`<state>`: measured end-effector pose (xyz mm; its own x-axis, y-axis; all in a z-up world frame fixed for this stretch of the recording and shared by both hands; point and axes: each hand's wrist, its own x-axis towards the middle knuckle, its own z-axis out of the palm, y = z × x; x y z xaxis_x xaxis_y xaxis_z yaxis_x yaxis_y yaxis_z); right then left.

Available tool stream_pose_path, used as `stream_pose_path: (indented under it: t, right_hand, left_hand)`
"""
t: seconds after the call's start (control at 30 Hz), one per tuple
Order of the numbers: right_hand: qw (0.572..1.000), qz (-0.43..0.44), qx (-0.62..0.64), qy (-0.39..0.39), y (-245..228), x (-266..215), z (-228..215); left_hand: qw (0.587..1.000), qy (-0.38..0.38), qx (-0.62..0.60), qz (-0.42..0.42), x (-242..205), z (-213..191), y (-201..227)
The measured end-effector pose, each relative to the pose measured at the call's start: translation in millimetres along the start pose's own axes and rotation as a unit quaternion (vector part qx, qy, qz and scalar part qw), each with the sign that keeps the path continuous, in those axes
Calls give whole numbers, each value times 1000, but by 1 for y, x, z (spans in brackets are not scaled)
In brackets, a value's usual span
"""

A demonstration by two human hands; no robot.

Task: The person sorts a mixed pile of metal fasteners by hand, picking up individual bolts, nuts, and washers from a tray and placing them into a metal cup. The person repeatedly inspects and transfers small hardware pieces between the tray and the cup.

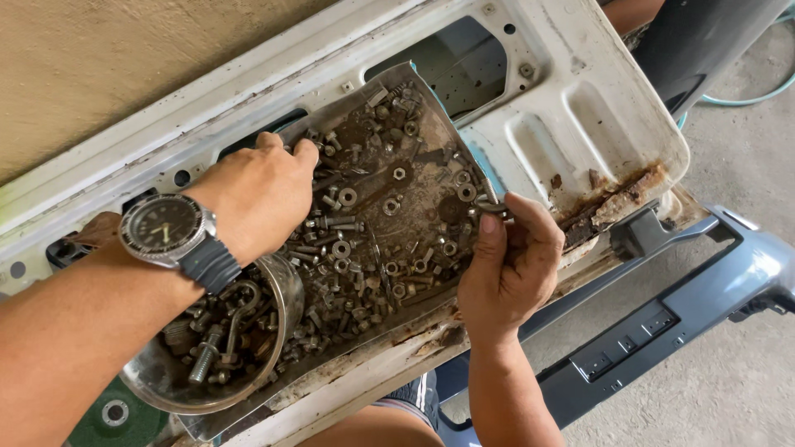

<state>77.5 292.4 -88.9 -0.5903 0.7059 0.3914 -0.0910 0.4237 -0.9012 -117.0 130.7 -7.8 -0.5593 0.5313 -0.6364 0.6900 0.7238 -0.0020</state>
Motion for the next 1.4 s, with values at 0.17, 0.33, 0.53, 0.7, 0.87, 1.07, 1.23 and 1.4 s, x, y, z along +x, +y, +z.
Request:
stream_pose_path:
  t: [0.17, 0.33, 0.53, 0.7, 0.87, 1.07, 1.23, 1.4]
  right_hand:
    - [1000, -11, -15, 1, 4, 2, 3]
    - [999, -21, -42, 9, 8, 1, 0]
    - [999, -9, -31, -8, 10, -1, -3]
    - [999, -18, -37, -13, 12, -3, -5]
    - [1000, -13, -16, -20, 14, -2, -5]
    - [999, -25, -18, -33, 12, -1, -5]
    - [999, -37, -23, -19, 12, 1, -5]
    - [997, -42, 68, 21, 19, 6, -11]
  left_hand:
    - [986, -73, -129, -70, 3, -5, 17]
    - [941, -74, -329, 16, -2, -17, 34]
    - [918, 147, -357, 86, -14, -60, -30]
    - [924, 127, -352, 71, -32, -59, -51]
    - [930, 83, -358, -32, -38, -52, -48]
    - [935, 83, -340, -51, -44, -48, -51]
    - [945, 57, -302, -108, -46, -54, -42]
    - [953, -21, -280, -111, -50, -63, -22]
